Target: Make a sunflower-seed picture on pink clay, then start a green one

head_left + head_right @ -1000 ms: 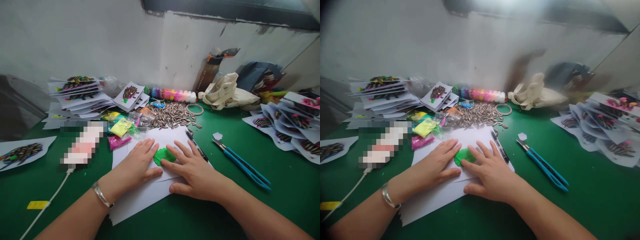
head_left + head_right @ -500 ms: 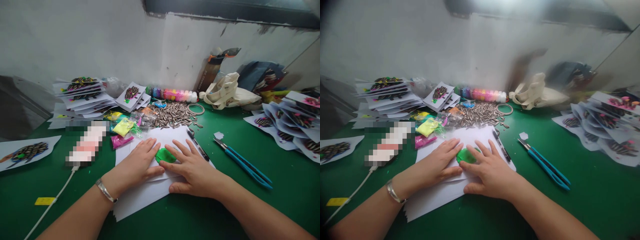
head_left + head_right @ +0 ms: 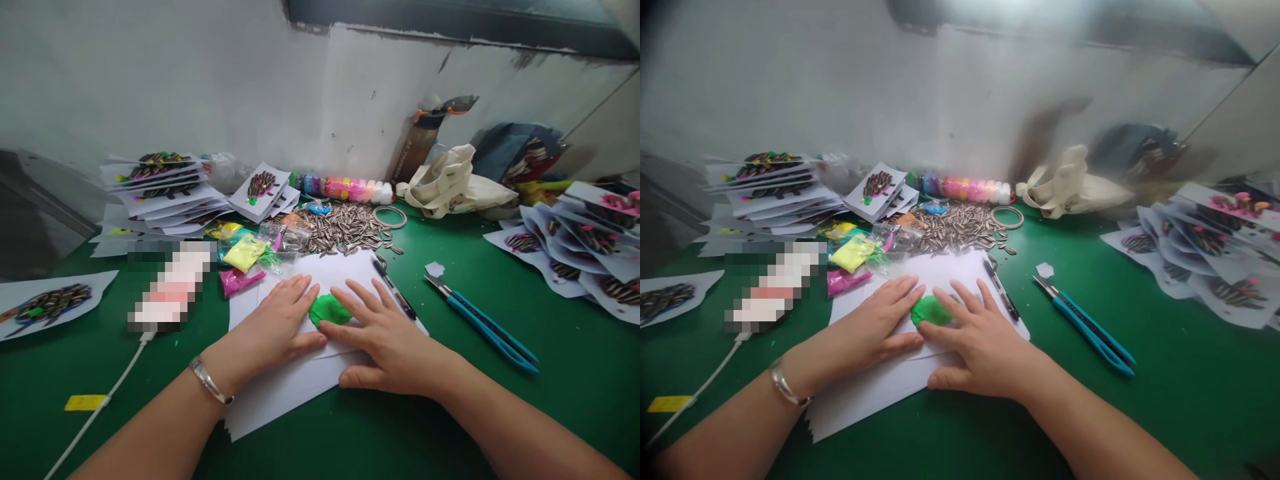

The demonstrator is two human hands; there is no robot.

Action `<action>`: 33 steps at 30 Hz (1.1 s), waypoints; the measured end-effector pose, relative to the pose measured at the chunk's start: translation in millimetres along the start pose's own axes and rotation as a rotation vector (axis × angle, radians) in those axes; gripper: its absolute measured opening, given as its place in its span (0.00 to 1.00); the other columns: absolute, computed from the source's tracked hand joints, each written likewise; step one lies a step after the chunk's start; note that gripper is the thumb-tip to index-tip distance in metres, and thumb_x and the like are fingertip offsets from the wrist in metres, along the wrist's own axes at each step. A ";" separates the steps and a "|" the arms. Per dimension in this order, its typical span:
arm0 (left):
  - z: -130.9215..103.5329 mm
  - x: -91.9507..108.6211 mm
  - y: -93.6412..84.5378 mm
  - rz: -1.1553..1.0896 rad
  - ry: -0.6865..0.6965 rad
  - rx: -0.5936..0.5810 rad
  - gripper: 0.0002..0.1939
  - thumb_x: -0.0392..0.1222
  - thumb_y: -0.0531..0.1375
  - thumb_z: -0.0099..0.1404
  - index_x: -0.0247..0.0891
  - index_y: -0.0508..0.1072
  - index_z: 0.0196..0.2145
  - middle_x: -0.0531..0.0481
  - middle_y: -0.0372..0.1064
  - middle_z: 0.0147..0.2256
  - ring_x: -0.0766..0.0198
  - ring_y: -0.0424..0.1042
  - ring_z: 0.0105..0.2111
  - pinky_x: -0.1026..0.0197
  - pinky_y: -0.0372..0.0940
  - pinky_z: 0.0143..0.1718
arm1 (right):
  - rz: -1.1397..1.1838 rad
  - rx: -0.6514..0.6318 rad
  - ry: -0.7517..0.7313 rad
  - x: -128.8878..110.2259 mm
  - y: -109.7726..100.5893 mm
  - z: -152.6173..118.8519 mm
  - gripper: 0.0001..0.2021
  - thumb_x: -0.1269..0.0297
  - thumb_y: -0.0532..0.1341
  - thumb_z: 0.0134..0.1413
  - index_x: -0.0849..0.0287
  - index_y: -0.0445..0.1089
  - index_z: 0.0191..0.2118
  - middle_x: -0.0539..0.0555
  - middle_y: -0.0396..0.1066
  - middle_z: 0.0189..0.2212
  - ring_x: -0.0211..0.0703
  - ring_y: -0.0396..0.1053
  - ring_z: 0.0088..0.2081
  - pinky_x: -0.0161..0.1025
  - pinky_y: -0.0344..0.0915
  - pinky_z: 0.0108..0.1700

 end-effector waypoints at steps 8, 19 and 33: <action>1.3 0.3 0.2 0.054 -0.029 -0.065 0.39 0.59 0.57 0.65 0.33 0.55 0.65 0.34 0.45 0.67 0.45 0.44 0.67 0.43 0.47 0.65 | 0.014 -0.022 0.046 6.8 -6.5 -3.1 0.33 0.34 0.53 0.54 0.38 0.59 0.63 0.54 0.46 0.69 0.65 0.36 0.69 0.71 0.31 0.63; 2.6 -1.4 2.0 0.062 -0.036 -0.071 0.39 0.59 0.57 0.65 0.34 0.53 0.66 0.36 0.43 0.68 0.46 0.43 0.67 0.43 0.47 0.65 | 0.046 -0.064 0.060 8.3 -12.2 -5.8 0.29 0.35 0.53 0.56 0.38 0.64 0.60 0.54 0.43 0.69 0.65 0.35 0.69 0.72 0.30 0.63; 1.2 -5.2 3.6 0.000 -0.018 -0.009 0.40 0.60 0.58 0.64 0.37 0.54 0.66 0.39 0.46 0.67 0.46 0.45 0.67 0.45 0.46 0.65 | -0.025 0.017 0.095 18.4 -9.8 -6.6 0.31 0.38 0.55 0.56 0.46 0.63 0.61 0.56 0.51 0.67 0.67 0.45 0.67 0.73 0.34 0.63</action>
Point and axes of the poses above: each hand's wrist, its own z-axis towards the middle knuckle, its own y-axis out of the palm, x = y × z, the point moved 6 cm from there along z, towards the middle knuckle
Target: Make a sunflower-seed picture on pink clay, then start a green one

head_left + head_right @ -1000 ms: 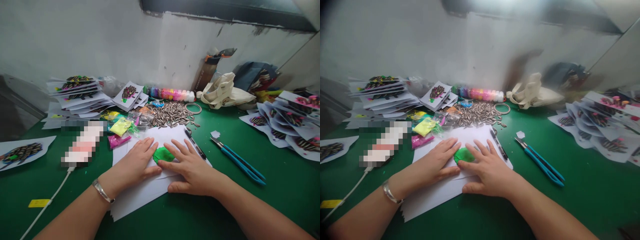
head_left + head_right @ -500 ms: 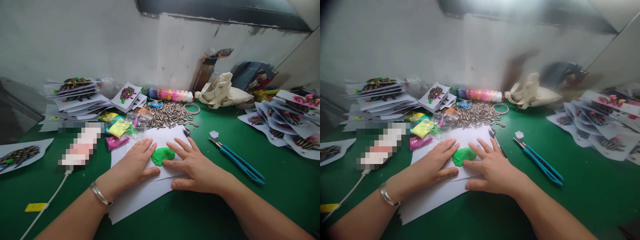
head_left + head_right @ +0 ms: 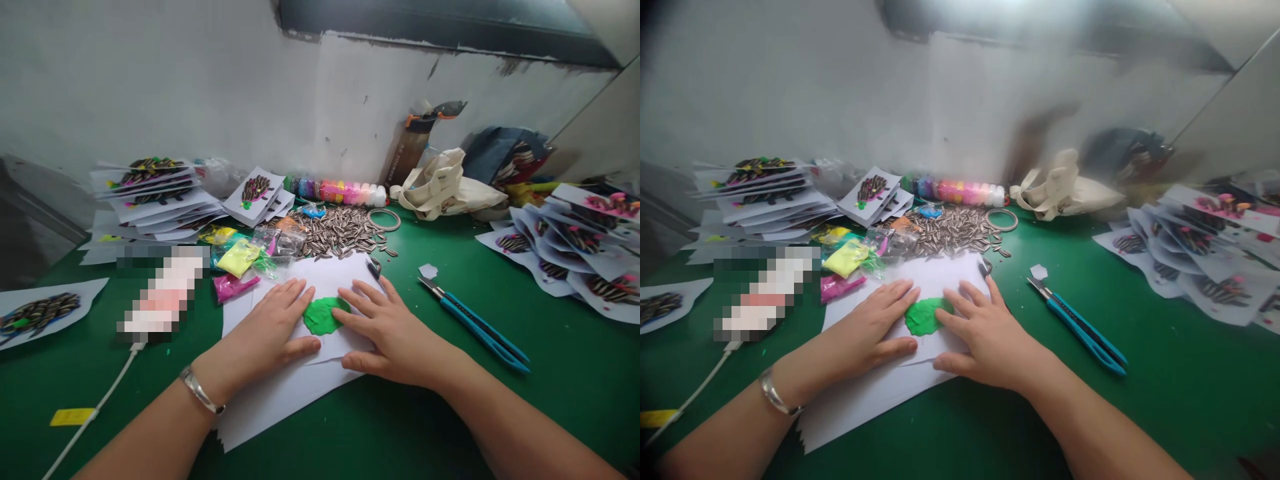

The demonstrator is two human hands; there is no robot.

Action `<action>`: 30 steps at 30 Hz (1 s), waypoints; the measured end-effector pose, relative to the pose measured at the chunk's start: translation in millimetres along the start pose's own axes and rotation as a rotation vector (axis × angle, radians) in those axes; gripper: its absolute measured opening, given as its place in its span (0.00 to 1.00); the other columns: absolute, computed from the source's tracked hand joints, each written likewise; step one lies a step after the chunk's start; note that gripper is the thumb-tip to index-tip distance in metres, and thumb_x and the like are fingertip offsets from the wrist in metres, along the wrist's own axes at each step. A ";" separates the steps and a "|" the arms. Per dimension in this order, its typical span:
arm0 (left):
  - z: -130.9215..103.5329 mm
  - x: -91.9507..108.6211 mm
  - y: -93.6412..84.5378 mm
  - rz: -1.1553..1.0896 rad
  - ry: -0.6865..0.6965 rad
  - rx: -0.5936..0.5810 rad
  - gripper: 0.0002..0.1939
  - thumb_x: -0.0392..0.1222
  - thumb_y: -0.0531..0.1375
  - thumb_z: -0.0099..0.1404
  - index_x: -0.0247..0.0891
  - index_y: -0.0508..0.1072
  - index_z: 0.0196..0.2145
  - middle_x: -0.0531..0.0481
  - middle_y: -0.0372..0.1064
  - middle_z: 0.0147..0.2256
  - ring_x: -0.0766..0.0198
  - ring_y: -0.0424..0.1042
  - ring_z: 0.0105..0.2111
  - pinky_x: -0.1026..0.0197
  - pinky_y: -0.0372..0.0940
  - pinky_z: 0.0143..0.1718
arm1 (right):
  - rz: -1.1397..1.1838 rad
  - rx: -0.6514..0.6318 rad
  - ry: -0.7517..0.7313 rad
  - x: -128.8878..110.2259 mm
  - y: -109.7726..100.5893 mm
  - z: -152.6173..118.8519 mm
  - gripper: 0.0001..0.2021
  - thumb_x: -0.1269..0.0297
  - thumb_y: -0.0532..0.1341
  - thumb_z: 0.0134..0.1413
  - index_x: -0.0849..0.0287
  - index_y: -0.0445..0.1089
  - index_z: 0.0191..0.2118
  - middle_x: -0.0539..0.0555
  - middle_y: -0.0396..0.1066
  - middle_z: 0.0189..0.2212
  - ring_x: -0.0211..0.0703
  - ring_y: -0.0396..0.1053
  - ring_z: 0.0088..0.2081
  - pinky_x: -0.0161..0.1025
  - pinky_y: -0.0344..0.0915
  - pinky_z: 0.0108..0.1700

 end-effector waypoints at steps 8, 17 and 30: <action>-0.5 -0.9 0.7 0.047 0.018 0.004 0.39 0.60 0.57 0.65 0.37 0.55 0.65 0.39 0.47 0.67 0.47 0.46 0.67 0.44 0.48 0.65 | -0.059 0.026 0.044 -0.9 5.5 6.9 0.33 0.39 0.47 0.62 0.53 0.58 0.64 0.56 0.50 0.67 0.63 0.44 0.67 0.70 0.34 0.64; 0.3 -3.7 -0.8 0.031 0.043 0.042 0.38 0.59 0.58 0.65 0.36 0.56 0.65 0.38 0.50 0.66 0.46 0.49 0.66 0.43 0.49 0.65 | -0.005 -0.002 0.063 -3.0 11.4 11.9 0.36 0.37 0.43 0.62 0.56 0.54 0.67 0.57 0.49 0.68 0.63 0.43 0.68 0.69 0.31 0.65; -0.1 -2.8 -2.3 0.087 0.017 0.070 0.37 0.55 0.62 0.62 0.33 0.60 0.63 0.35 0.50 0.66 0.45 0.48 0.66 0.42 0.49 0.65 | 0.094 -0.003 0.112 -6.0 13.0 16.2 0.33 0.42 0.46 0.64 0.57 0.53 0.67 0.57 0.51 0.67 0.56 0.43 0.68 0.64 0.35 0.66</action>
Point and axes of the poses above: each hand's wrist, its own z-axis towards the middle knuckle, its own y-axis out of the palm, x = y × z, the point moved 6 cm from there along z, towards the middle knuckle
